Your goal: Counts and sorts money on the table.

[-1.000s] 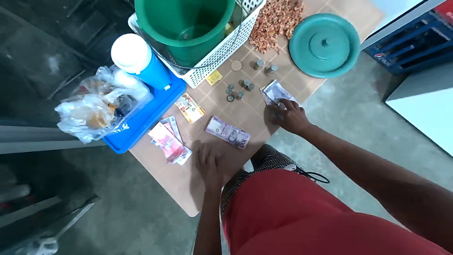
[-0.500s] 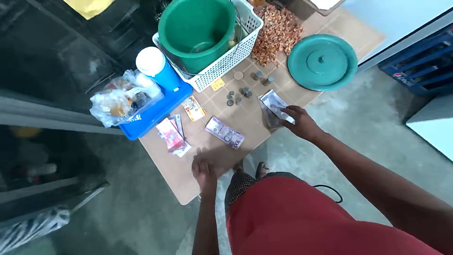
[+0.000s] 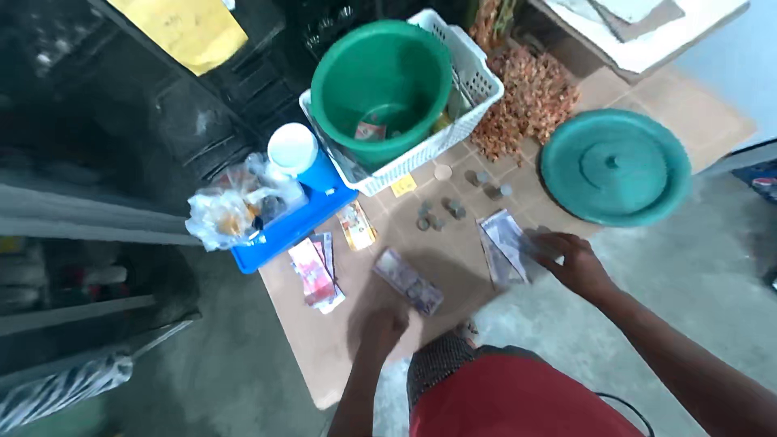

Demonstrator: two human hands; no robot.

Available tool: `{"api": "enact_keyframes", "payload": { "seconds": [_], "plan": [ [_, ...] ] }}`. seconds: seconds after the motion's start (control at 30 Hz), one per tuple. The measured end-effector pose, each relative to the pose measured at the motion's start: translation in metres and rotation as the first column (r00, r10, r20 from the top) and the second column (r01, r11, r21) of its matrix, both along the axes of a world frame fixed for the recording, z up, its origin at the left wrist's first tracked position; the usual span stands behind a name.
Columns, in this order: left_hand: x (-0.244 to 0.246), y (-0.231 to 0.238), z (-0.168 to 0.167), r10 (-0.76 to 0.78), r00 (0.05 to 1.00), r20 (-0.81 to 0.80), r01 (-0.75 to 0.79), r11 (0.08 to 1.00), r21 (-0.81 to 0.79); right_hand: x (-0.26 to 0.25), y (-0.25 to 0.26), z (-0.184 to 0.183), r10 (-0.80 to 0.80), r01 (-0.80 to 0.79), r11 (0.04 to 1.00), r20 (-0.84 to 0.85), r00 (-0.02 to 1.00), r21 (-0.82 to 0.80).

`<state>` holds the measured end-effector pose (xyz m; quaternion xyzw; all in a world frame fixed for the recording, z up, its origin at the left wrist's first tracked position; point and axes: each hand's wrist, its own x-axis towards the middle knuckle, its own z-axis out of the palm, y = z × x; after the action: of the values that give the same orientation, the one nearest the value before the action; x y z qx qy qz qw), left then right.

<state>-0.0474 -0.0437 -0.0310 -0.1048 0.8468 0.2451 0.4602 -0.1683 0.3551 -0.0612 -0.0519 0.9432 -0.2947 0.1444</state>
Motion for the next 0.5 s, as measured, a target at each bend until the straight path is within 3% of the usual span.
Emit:
{"api": "enact_keyframes", "payload": {
  "seconds": [0.07, 0.17, 0.27, 0.4, 0.5],
  "plan": [
    [-0.014, -0.011, -0.006, -0.013, 0.998, 0.061, 0.006, 0.993, 0.117, -0.008, -0.007, 0.0, -0.061, 0.061, 0.998, 0.01, 0.998, 0.02],
    [-0.022, -0.025, -0.011, 0.085, 0.985, 0.15, -0.122, 0.958, 0.26, -0.015, -0.014, -0.007, -0.167, 0.166, 0.986, 0.047, 0.985, 0.024],
    [-0.021, -0.034, -0.027, 0.134, 0.962, 0.237, -0.207, 0.926, 0.316, -0.022, -0.014, -0.012, -0.207, 0.207, 0.978, 0.087, 0.974, 0.018],
    [-0.034, -0.039, -0.022, 0.147, 0.931, 0.335, -0.273, 0.89, 0.365, -0.022, -0.01, -0.016, -0.217, 0.221, 0.975, 0.118, 0.969, -0.025],
    [-0.044, -0.042, -0.026, 0.089, 0.89, 0.448, -0.271, 0.893, 0.359, -0.021, -0.013, -0.016, -0.223, 0.229, 0.972, 0.106, 0.969, -0.051]
  ]
}}
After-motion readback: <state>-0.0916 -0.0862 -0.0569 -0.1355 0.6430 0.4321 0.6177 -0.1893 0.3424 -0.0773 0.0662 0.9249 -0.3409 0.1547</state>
